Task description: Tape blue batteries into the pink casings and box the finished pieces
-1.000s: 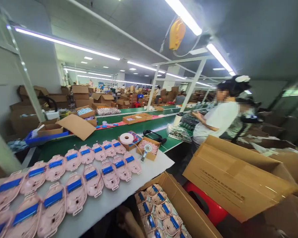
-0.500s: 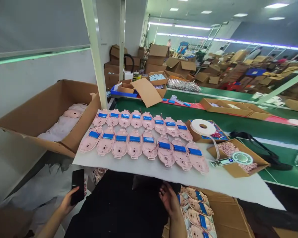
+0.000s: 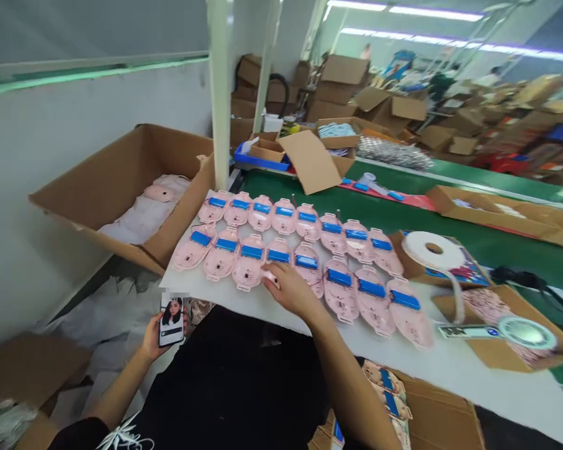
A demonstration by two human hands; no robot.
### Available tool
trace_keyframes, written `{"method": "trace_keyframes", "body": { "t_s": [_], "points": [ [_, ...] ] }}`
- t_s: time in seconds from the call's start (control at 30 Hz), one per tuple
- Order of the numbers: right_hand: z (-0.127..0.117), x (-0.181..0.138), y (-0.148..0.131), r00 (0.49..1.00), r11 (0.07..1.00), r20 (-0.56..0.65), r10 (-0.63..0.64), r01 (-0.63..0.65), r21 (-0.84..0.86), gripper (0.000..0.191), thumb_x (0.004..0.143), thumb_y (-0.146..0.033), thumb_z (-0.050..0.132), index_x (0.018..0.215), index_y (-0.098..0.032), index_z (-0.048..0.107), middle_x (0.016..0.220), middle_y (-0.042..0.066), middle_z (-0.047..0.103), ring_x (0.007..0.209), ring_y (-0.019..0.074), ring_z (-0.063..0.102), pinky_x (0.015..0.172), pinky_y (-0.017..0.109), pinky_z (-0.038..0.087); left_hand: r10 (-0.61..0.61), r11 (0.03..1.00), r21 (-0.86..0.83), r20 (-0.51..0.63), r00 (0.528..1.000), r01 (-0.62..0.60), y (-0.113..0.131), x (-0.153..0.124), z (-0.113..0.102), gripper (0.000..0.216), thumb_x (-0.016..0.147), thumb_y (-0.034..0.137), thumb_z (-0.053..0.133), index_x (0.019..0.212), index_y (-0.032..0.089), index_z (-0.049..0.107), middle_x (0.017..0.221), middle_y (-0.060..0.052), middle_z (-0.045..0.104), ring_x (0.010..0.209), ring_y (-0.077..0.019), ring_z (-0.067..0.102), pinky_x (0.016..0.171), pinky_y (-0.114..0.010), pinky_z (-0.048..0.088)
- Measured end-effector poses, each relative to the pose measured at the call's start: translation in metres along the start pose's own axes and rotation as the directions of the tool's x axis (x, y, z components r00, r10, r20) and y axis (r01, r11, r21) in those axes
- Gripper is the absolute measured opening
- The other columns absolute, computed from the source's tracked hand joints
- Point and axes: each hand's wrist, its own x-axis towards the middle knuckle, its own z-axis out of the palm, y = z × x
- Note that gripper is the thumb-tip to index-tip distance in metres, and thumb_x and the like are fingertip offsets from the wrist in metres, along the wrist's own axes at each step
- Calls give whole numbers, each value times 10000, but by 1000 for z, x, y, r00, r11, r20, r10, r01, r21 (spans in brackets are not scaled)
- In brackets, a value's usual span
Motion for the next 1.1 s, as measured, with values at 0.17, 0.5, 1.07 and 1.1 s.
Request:
{"method": "trace_keyframes", "body": {
  "t_s": [0.17, 0.5, 1.07, 1.1],
  "points": [
    [32, 76, 0, 985, 949, 119, -122, 151, -278, 422, 1013, -326, 532, 1414, -226, 612, 1515, 131, 587, 1389, 371, 522, 1121, 594, 495, -16, 999, -50, 95, 995, 21, -8, 2, -5, 579, 801, 469, 744, 1220, 73, 686, 1046, -157, 734, 895, -294, 718, 775, -430, 631],
    [60, 87, 13, 977, 927, 189, -100, 160, -338, 509, 1025, -425, 531, 1481, -202, 577, 1629, 91, 499, 1425, 419, 463, 1143, 625, 467, -43, 994, -96, 158, 986, 59, -20, -6, -23, 627, 818, 507, 734, 1267, 72, 687, 1081, -156, 715, 942, -280, 693, 823, -427, 622],
    [64, 88, 19, 977, 940, 182, -116, 167, -296, 502, 996, -359, 522, 1457, -175, 599, 1600, 121, 528, 1387, 405, 516, 1159, 620, 440, 15, 992, 127, 26, 1000, -18, -18, -24, -11, 580, 807, 398, 813, 1286, 103, 670, 1245, -213, 746, 994, -374, 760, 821, -438, 625],
    [64, 88, 19, 977, 942, 180, -113, 163, -295, 503, 997, -360, 522, 1459, -178, 598, 1602, 119, 527, 1391, 407, 512, 1159, 622, 438, 27, 990, 136, 16, 1000, -29, -17, -25, -9, 626, 781, 347, 823, 1337, 126, 641, 1271, -203, 741, 1020, -385, 758, 814, -440, 628]
  ]
}}
